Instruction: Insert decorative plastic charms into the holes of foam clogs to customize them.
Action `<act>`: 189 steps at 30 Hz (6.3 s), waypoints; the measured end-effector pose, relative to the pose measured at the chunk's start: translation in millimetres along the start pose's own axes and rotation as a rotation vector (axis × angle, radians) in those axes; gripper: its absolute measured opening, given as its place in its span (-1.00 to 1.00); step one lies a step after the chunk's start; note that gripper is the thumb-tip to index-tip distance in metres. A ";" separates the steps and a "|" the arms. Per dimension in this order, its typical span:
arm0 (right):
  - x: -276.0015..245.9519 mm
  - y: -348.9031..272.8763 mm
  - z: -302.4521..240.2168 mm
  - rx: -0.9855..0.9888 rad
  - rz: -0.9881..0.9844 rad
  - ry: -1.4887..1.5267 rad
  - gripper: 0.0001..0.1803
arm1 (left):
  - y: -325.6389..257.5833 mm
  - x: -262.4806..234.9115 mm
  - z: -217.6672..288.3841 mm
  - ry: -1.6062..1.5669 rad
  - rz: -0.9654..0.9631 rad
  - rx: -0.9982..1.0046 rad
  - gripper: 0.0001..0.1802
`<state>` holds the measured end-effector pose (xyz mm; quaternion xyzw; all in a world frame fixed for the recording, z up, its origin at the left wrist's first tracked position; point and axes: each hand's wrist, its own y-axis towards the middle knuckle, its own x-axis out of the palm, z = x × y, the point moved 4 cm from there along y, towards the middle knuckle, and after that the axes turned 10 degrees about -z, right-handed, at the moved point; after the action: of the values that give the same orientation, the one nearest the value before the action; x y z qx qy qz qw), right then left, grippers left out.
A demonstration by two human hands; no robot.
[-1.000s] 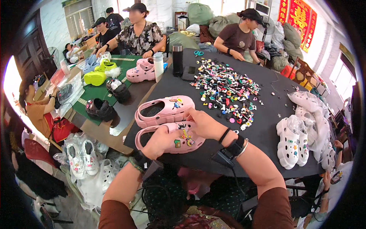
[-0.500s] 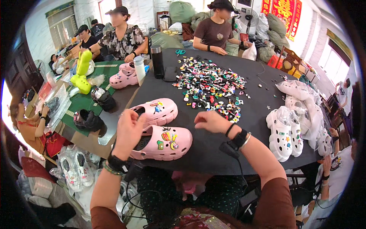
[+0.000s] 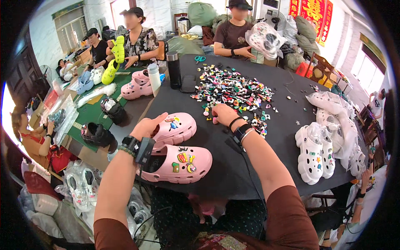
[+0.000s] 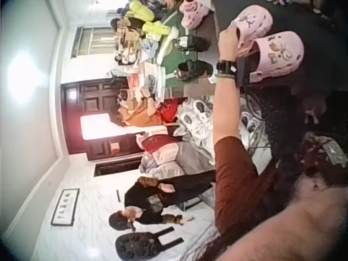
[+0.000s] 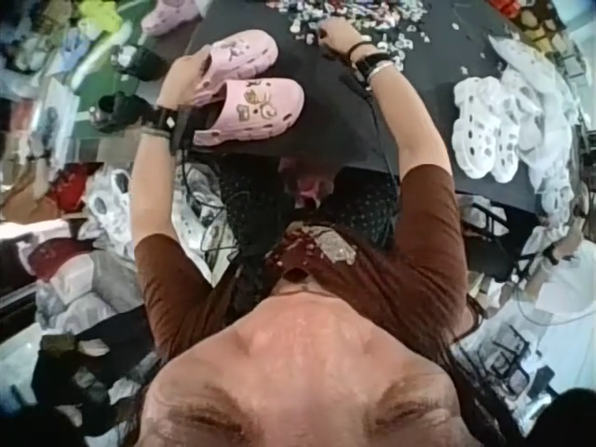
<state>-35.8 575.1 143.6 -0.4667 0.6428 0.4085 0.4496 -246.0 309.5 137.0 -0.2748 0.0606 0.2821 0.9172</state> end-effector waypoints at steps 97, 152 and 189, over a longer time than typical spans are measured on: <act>-10.4 -210.0 -74.0 0.162 0.170 0.355 -0.72 | -85.7 41.7 31.9 -0.053 -0.181 0.320 -0.45; 3.2 -220.8 -96.8 0.298 0.313 0.184 -0.79 | -36.3 -210.0 36.1 1.071 0.955 0.243 -0.68; 27.8 -242.1 -61.1 0.192 0.409 0.130 -0.84 | -92.5 -94.2 -38.6 0.731 0.694 0.658 -0.62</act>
<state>181.9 455.0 107.4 -0.3070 0.7876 0.3972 0.3575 -271.9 179.2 173.0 -0.0199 0.5424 0.4184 0.7282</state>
